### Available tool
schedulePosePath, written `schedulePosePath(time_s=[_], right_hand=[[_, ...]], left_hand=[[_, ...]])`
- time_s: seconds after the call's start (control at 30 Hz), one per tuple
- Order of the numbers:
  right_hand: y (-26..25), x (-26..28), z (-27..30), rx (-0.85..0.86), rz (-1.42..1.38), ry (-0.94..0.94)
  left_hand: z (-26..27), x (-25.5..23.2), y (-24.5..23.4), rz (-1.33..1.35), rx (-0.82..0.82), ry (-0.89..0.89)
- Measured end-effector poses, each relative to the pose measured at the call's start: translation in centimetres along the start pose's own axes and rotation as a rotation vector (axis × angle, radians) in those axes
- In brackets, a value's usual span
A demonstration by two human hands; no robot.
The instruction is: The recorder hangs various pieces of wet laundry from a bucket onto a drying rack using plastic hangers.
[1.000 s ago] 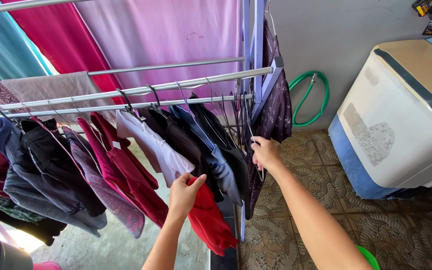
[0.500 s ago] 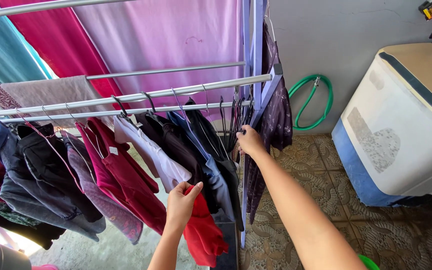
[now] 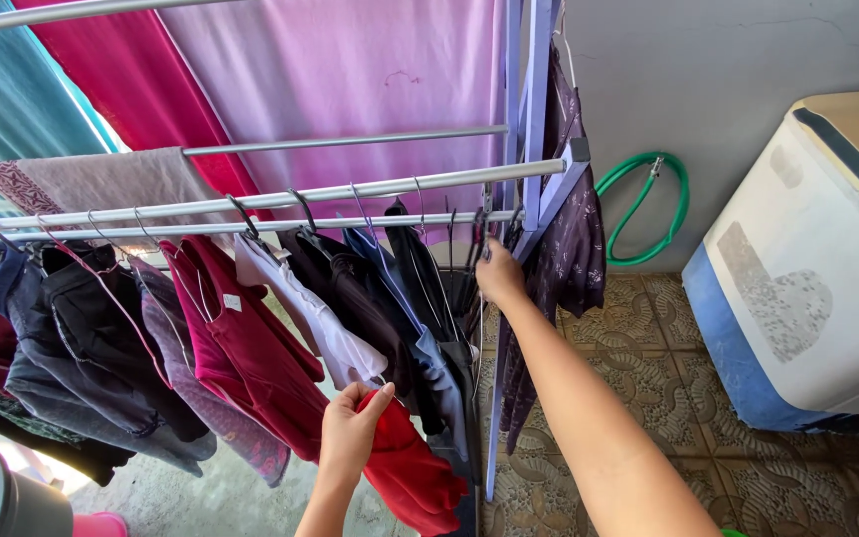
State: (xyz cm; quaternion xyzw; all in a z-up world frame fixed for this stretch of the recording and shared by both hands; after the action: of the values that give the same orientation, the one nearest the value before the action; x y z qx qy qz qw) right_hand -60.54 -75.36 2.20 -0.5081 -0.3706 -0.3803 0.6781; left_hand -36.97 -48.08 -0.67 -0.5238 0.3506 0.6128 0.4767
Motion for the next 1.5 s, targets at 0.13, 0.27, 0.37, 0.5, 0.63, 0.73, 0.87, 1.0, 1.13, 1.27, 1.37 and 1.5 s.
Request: schedulePosePath(time_s=[0.13, 0.27, 0.37, 0.5, 0.63, 0.73, 0.87, 1.0, 1.13, 1.27, 1.37, 1.5], right_hand=[[4.9, -1.8, -5.5, 0.045, 0.141, -0.262], [4.5, -0.7, -5.2, -0.109, 0.231, -0.468], [2.7, -0.6, -4.2, -0.098, 0.241, -0.374], [1.1, -1.6, -5.0, 0.006, 0.337, -0.291], [-0.6, 0.3, -3.2, 0.080, 0.353, -0.219], [-0.7, -0.3, -3.0, 0.164, 0.365, -0.125], [-1.1, -1.0, -3.7, 0.172, 0.300, -0.097], [-1.2, -0.4, -2.8, 0.222, 0.239, -0.077], [-0.9, 0.7, 0.0, 0.265, 0.204, 0.048], [-1.0, 0.8, -0.7, 0.042, 0.552, 0.007], [-1.1, 3.0, 0.2, -0.201, 0.803, -0.183], [0.1, 2.6, -0.5, -0.404, 0.956, -0.406]], left_hand=[[0.2, -1.0, -0.3, -0.038, -0.033, 0.011], [0.4, -1.2, -0.6, -0.063, -0.028, 0.009], [0.6, -1.1, -0.8, -0.072, -0.026, 0.023], [0.7, -1.0, -0.5, -0.076, -0.007, 0.034], [0.8, -1.1, -0.3, -0.054, 0.007, 0.042], [0.9, -1.4, -0.2, -0.035, 0.004, 0.018], [0.6, -1.7, -0.5, -0.032, 0.011, 0.035], [0.6, -1.7, -1.0, -0.059, 0.002, 0.043], [0.6, -1.4, -0.6, -0.040, 0.017, 0.028], [0.2, -1.3, -0.1, -0.034, 0.029, 0.036], [0.4, -1.3, -0.4, -0.014, 0.033, 0.031], [0.7, -1.4, -1.1, -0.011, 0.019, 0.008]])
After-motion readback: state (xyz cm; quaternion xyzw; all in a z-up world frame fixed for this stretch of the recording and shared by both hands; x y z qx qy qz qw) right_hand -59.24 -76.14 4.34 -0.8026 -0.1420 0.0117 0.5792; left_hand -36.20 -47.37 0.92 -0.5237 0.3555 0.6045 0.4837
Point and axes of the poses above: each hand's wrist, its own z-axis away from the middle knuckle, its own y-axis out of the palm, x = y × z, the point moved 10 cm from there along -z, towards the middle knuckle, and after that the axes turned 9 degrees about x, right-handed, at the moved point
